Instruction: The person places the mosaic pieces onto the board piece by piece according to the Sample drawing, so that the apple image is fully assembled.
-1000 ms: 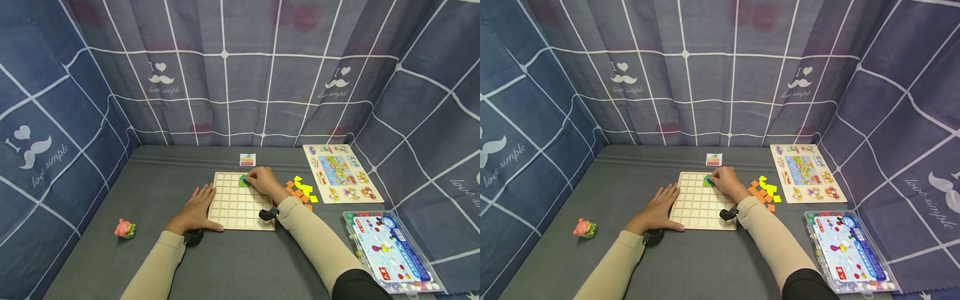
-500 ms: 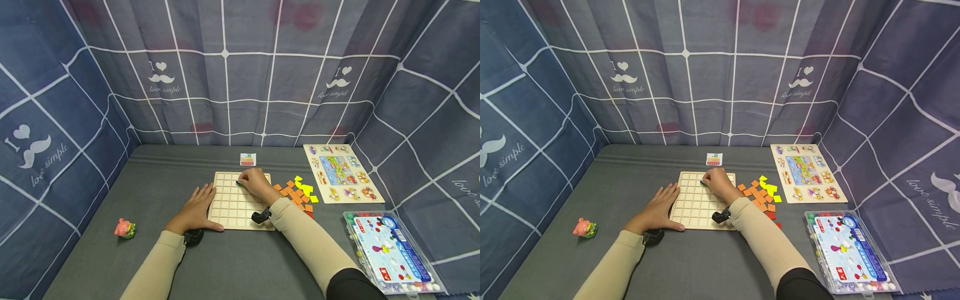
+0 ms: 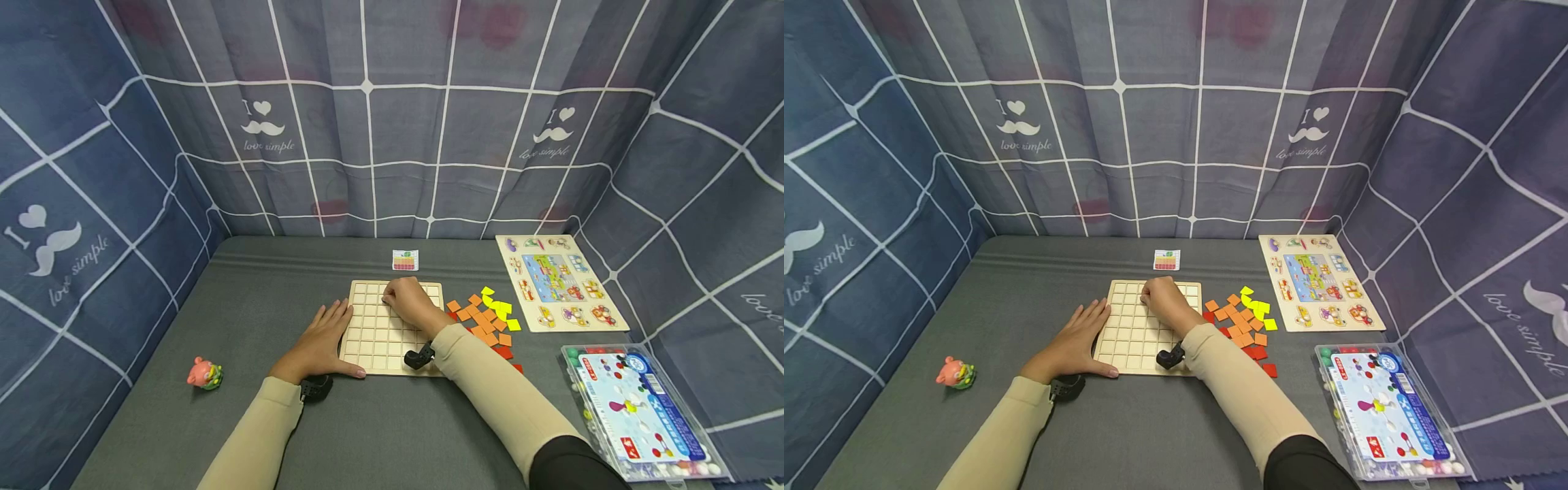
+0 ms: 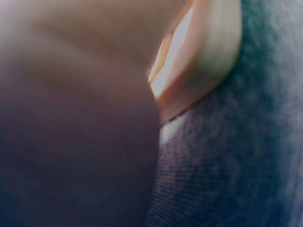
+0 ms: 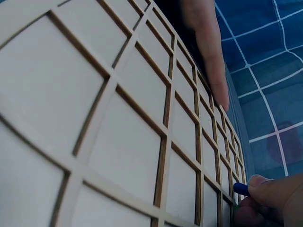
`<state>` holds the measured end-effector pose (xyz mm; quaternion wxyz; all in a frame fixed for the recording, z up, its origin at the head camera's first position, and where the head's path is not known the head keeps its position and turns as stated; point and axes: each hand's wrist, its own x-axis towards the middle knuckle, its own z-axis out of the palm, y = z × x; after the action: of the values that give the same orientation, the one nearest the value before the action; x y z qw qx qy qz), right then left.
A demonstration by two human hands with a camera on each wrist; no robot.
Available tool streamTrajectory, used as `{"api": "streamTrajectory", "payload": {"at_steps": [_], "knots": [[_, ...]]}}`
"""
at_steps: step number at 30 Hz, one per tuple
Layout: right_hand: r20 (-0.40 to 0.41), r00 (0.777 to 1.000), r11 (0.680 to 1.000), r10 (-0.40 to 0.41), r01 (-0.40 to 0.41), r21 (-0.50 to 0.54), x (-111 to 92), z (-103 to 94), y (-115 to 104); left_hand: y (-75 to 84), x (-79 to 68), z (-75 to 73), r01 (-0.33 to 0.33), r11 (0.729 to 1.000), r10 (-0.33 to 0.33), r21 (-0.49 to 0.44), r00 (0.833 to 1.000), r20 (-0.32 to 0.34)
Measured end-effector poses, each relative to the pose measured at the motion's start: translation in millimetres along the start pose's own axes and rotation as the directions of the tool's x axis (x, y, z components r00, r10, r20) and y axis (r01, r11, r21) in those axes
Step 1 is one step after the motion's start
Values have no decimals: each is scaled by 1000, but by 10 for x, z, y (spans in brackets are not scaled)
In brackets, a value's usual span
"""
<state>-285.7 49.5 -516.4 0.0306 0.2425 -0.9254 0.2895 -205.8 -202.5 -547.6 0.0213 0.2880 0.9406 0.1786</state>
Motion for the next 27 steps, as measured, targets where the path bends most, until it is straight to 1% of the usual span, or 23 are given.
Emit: {"api": "streamTrajectory", "payload": {"at_steps": [6,16,27], "knots": [[4,1000,1000,-1,1,-10,21,40,-27,-2,1,1,-6,1000,6,-4,1000,2],[11,1000,997,3,-2,-82,40,89,-24,-37,5,28,-8,1000,8,1,1000,2],[16,999,991,39,-37,-130,30,93,-57,-54,6,36,-4,1000,4,7,1000,1]]}}
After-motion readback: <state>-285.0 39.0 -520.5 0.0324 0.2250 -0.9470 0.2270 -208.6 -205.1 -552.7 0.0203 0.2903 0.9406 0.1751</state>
